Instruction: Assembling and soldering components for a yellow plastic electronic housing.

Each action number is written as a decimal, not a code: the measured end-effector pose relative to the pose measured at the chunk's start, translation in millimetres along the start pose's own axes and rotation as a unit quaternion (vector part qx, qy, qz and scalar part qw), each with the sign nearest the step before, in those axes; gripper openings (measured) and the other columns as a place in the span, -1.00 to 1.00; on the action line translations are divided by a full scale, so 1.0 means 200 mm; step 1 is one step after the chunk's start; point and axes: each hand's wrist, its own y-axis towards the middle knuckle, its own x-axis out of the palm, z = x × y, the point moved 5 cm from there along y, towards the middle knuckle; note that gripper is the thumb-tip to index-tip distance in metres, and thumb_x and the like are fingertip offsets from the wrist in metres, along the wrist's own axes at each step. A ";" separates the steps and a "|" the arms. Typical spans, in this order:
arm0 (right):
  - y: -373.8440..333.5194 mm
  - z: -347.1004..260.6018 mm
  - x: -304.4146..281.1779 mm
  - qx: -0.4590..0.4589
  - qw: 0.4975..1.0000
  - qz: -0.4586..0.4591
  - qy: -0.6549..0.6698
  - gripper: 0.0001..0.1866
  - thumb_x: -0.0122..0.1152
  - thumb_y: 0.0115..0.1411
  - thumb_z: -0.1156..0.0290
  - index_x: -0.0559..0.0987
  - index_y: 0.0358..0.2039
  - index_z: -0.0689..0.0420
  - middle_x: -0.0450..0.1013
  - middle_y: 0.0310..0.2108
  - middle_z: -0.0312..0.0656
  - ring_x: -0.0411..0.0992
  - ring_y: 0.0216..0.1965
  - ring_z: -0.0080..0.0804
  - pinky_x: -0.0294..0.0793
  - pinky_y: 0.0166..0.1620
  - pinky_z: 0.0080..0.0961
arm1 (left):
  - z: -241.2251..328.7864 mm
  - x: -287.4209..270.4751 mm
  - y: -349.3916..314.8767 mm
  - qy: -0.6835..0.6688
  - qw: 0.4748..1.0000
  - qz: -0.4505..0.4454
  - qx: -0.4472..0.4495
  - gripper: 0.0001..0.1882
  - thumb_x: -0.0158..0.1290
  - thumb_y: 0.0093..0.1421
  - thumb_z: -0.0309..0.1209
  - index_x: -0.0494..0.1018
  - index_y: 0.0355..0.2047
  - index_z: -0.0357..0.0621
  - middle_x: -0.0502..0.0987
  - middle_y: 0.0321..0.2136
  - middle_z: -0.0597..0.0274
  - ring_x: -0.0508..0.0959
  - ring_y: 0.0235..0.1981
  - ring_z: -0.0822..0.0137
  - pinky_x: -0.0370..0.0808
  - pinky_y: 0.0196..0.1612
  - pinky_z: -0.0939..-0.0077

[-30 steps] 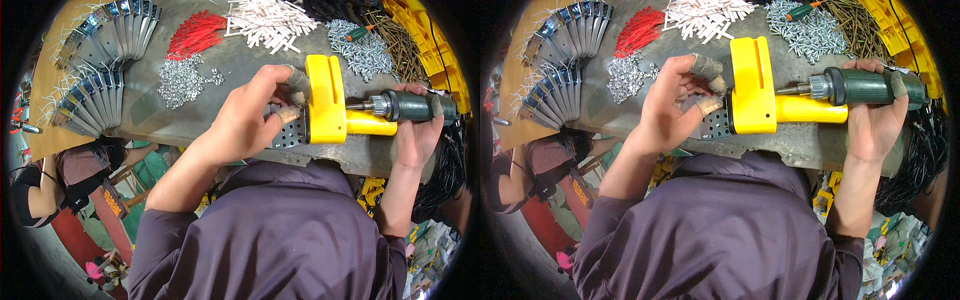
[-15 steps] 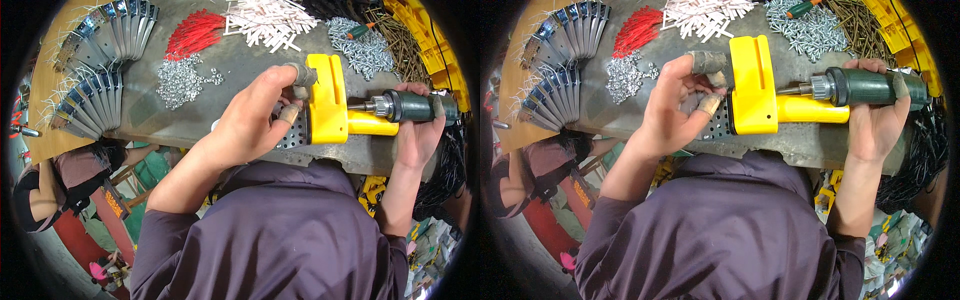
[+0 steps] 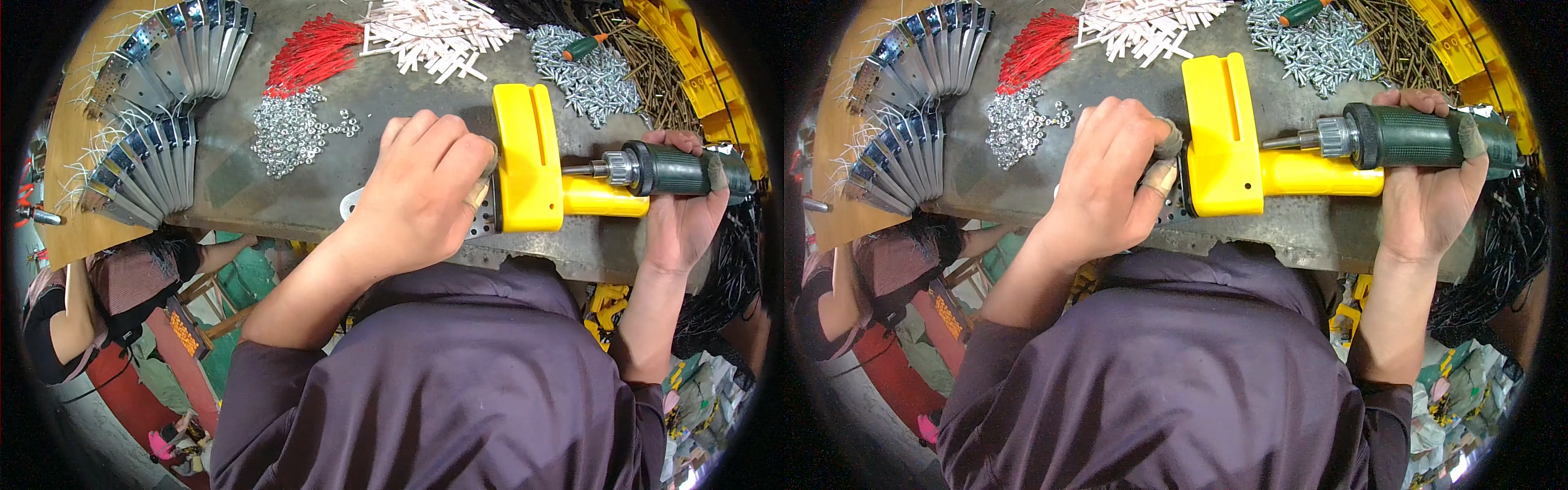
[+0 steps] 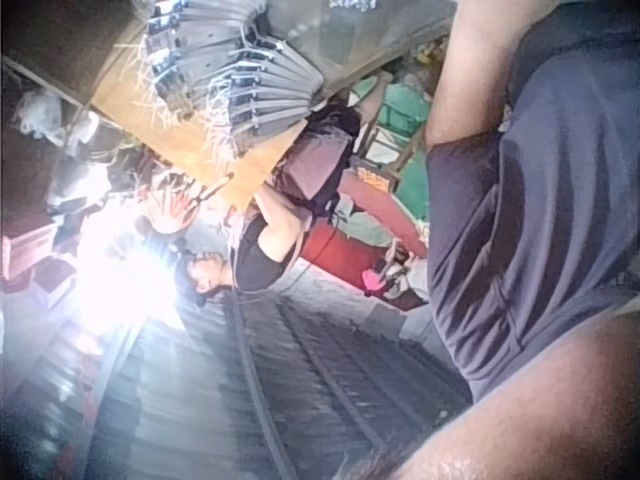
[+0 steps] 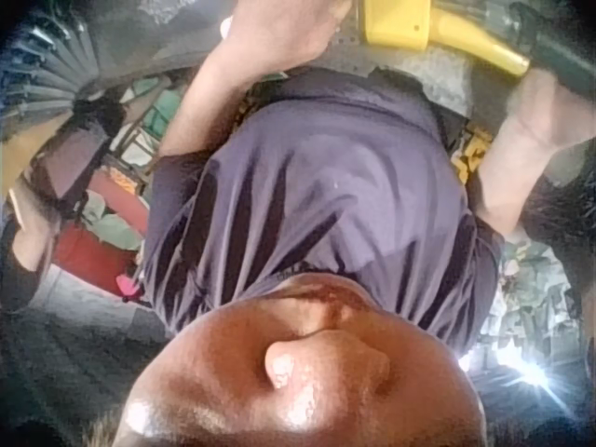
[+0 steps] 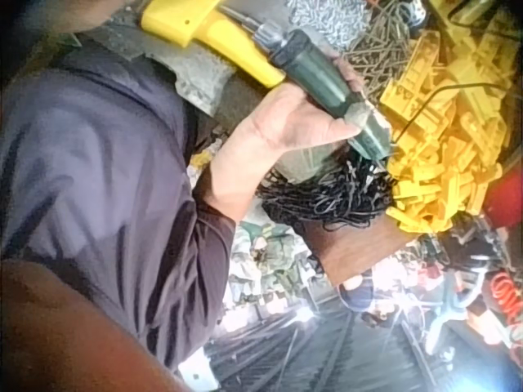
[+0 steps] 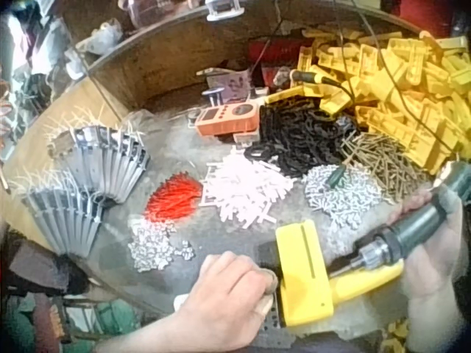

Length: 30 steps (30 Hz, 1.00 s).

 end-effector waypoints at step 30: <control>-0.20 -0.10 0.06 0.012 1.000 -0.016 -0.004 -0.60 0.14 0.05 0.47 0.27 -0.15 0.38 0.26 -0.21 -0.06 0.25 -0.03 -0.19 -0.06 0.32 -0.14 | -0.27 -0.17 -0.12 0.201 0.963 0.057 -0.172 -0.60 0.07 0.02 -0.54 0.29 -0.09 -0.25 0.48 -0.30 -0.07 0.49 -0.25 -0.07 0.40 -0.15 0.21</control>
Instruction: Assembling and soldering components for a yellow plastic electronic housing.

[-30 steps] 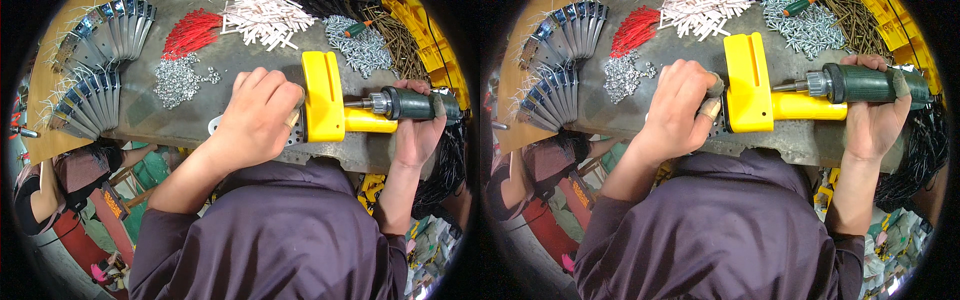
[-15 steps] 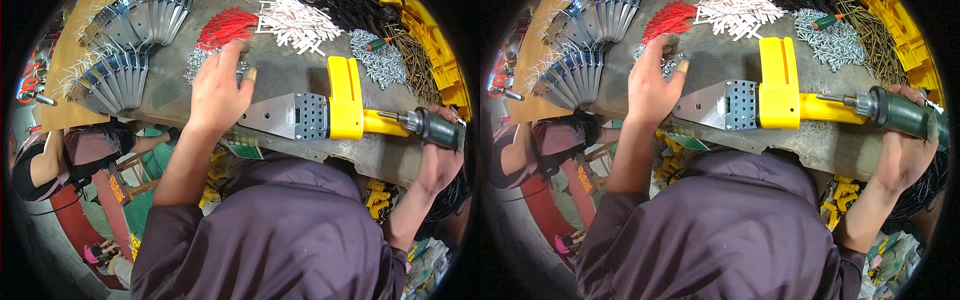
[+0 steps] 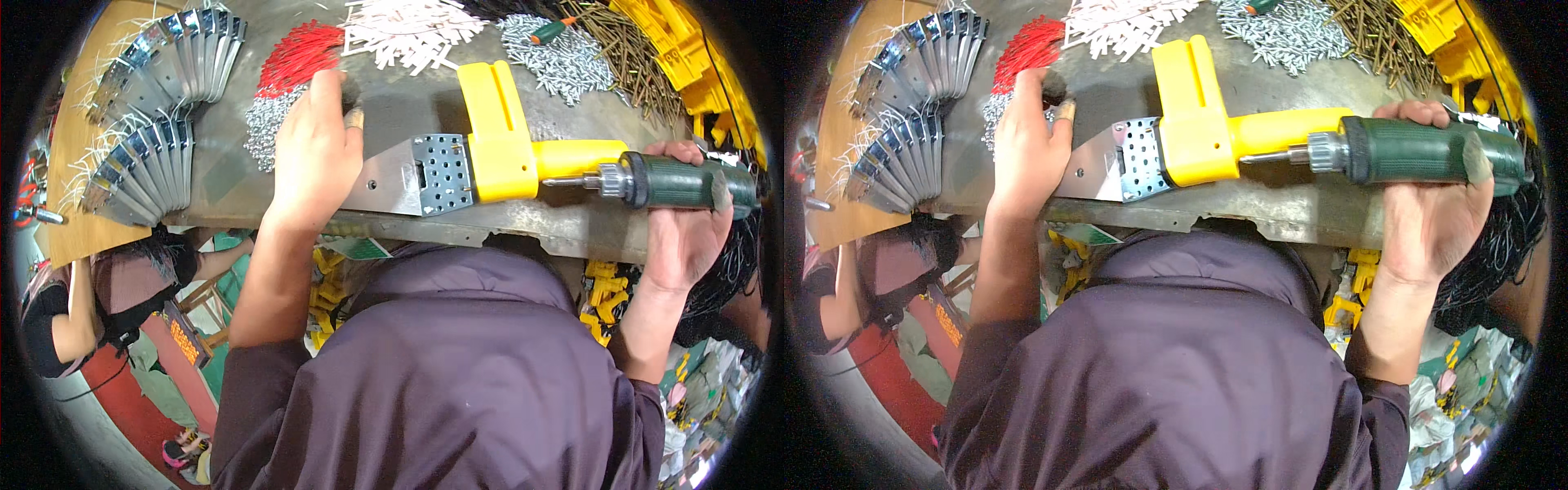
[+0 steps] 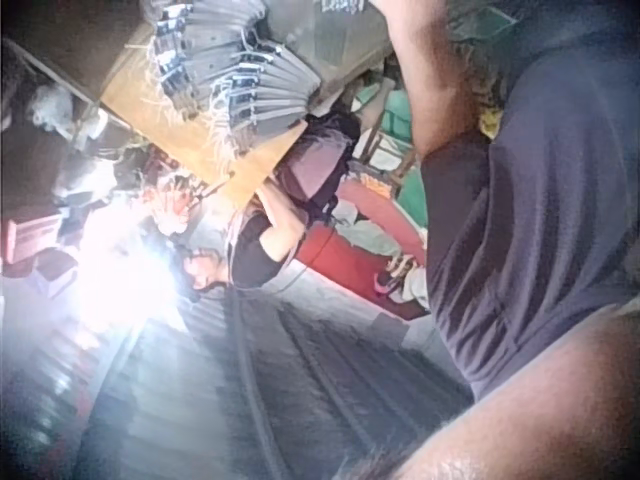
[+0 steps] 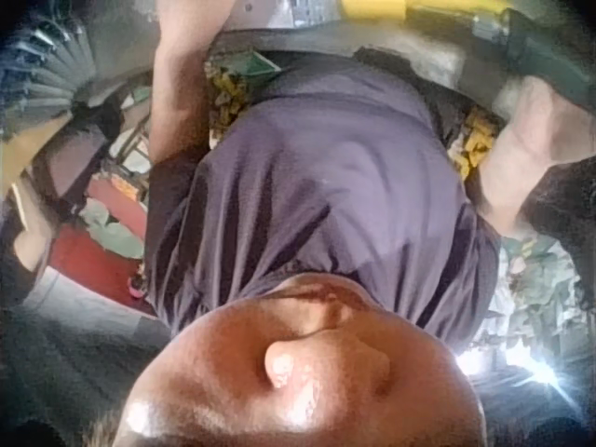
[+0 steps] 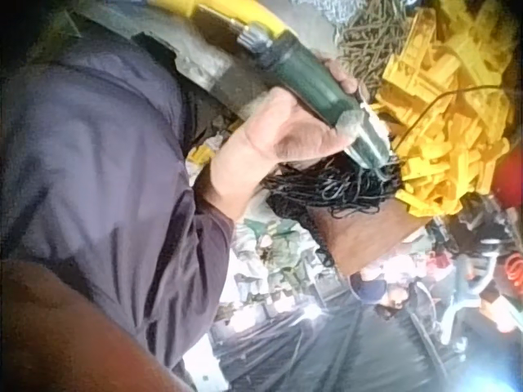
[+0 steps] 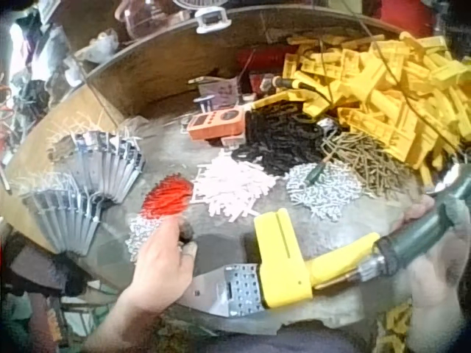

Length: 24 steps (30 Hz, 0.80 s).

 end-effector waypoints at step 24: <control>0.05 0.07 -0.05 0.023 0.999 -0.021 0.022 -0.63 0.18 0.08 0.42 0.33 -0.18 0.38 0.29 -0.19 -0.06 0.27 -0.05 -0.24 0.00 0.30 -0.16 | 0.32 0.03 -0.12 -0.208 0.969 -0.032 0.131 -0.63 0.14 -0.23 -0.66 0.41 -0.33 -0.19 0.39 -0.42 0.13 0.44 -0.38 0.20 0.41 -0.25 0.35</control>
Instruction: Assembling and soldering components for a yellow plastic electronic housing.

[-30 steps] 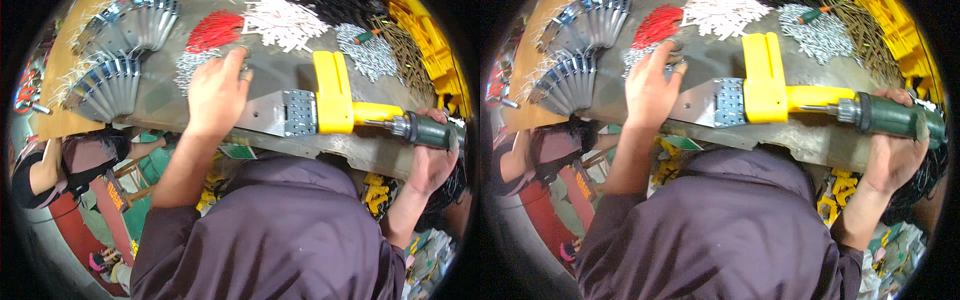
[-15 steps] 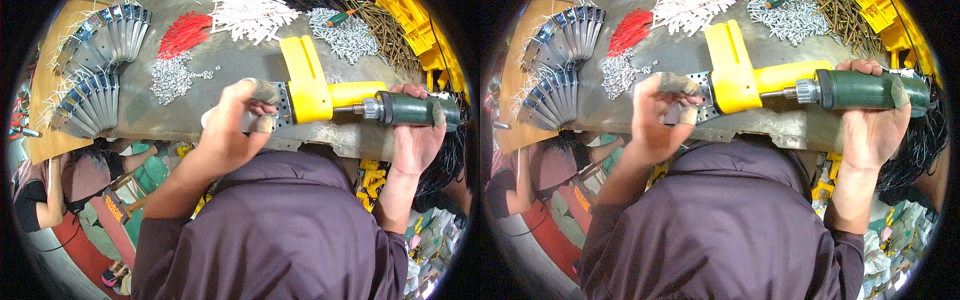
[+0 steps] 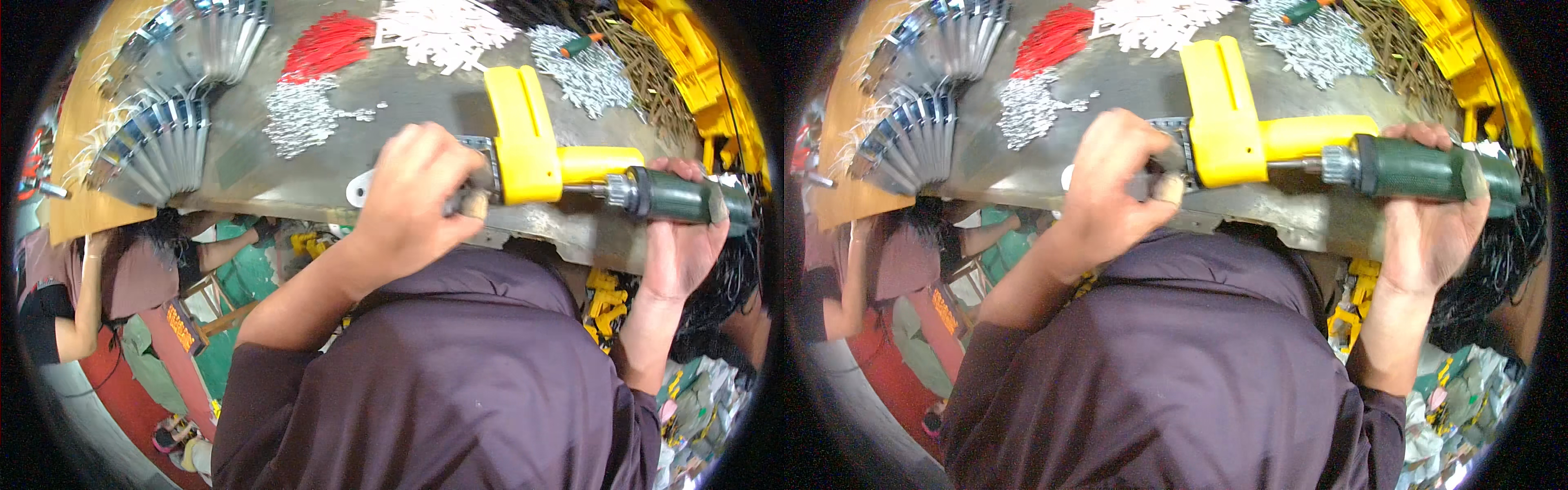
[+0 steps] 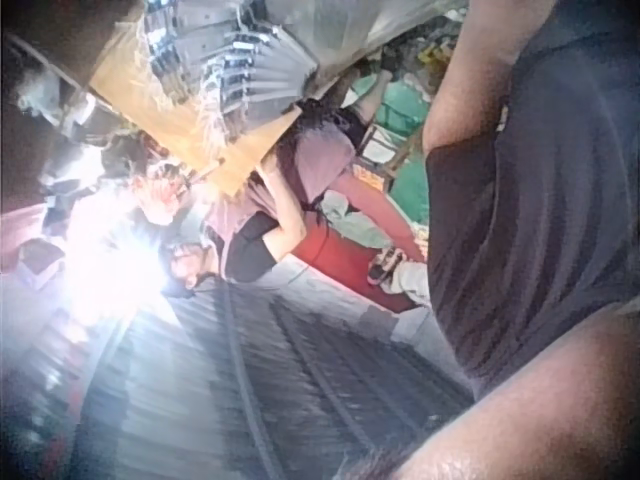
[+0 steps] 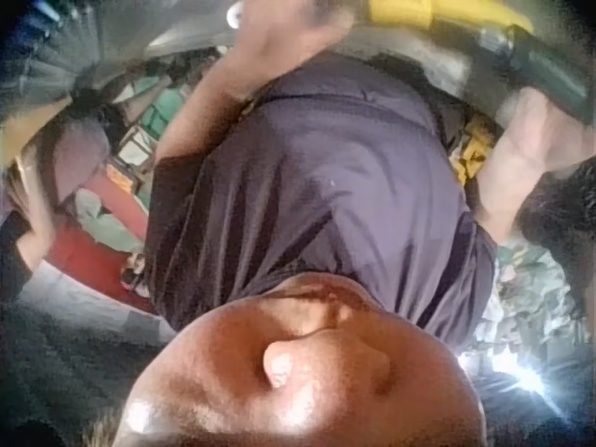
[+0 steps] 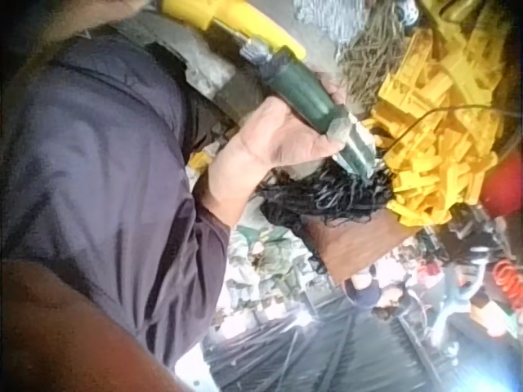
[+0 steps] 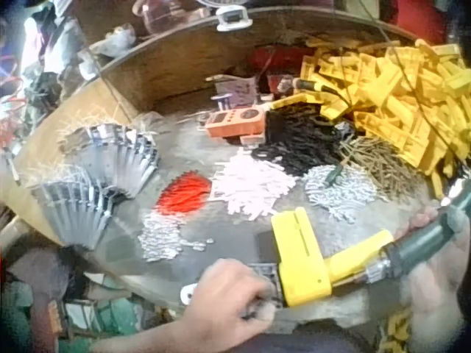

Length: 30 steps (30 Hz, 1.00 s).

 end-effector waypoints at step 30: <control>-0.14 -0.16 0.14 -0.091 0.940 0.054 -0.324 -0.51 0.11 0.22 0.03 0.41 -0.18 0.27 0.43 -0.37 -0.07 0.43 -0.26 -0.25 0.46 -0.08 -0.24 | 0.08 -0.01 -0.02 0.085 0.996 0.010 0.000 -0.33 0.33 -0.27 -0.46 0.29 -0.10 -0.18 0.36 -0.17 -0.08 0.41 -0.17 -0.03 0.37 -0.08 0.21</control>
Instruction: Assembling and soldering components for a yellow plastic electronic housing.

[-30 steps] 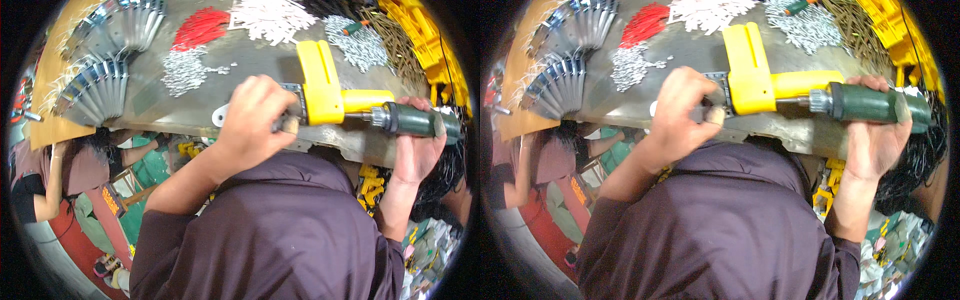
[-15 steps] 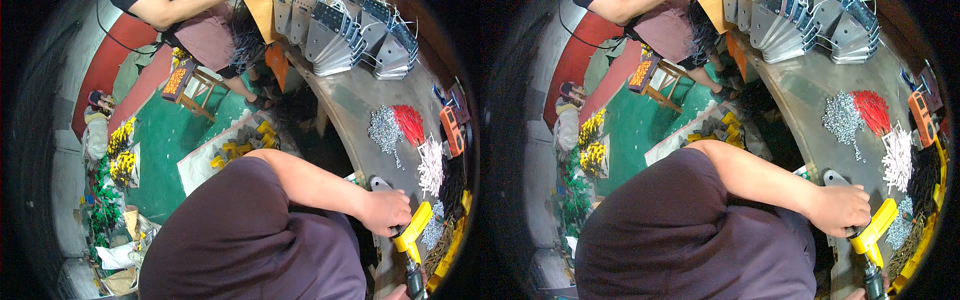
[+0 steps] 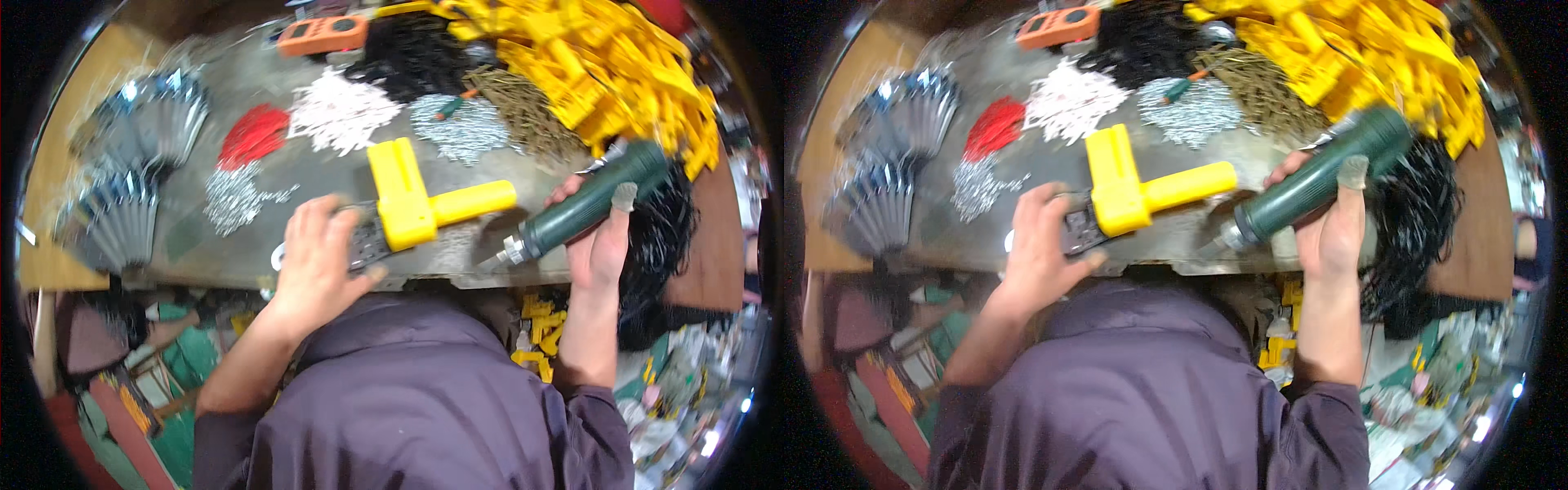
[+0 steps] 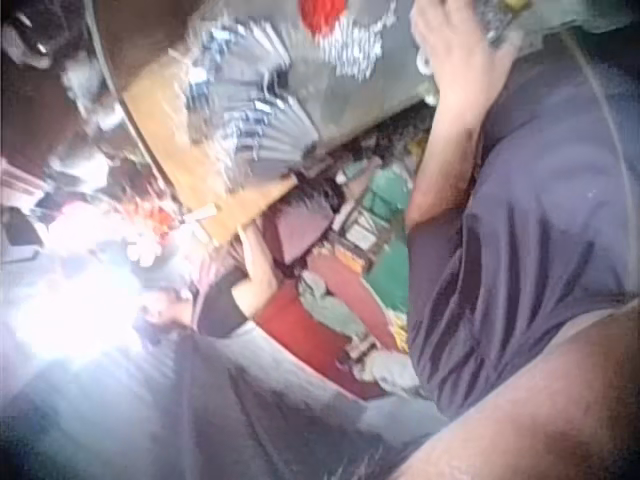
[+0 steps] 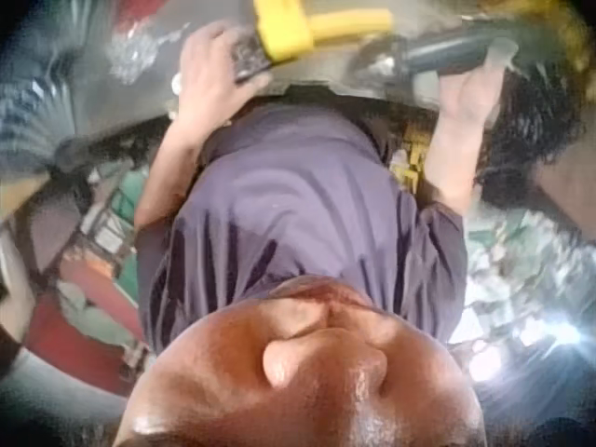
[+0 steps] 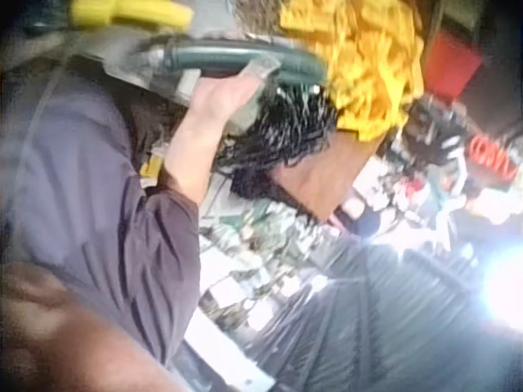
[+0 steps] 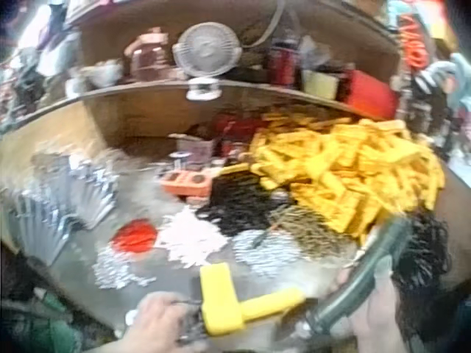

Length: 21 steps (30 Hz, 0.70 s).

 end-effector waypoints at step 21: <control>-0.07 -1.20 -1.41 -0.159 0.657 0.352 -0.647 -0.59 0.13 0.18 0.16 0.50 -0.23 0.32 0.48 -0.33 -0.01 0.46 -0.32 -0.32 0.42 -0.17 -0.36 | -0.34 0.00 -0.01 0.003 0.993 -0.035 -0.113 -0.41 -0.02 0.17 -0.40 0.11 0.16 -0.44 0.29 0.07 -0.21 0.27 0.13 -0.05 0.14 0.22 0.23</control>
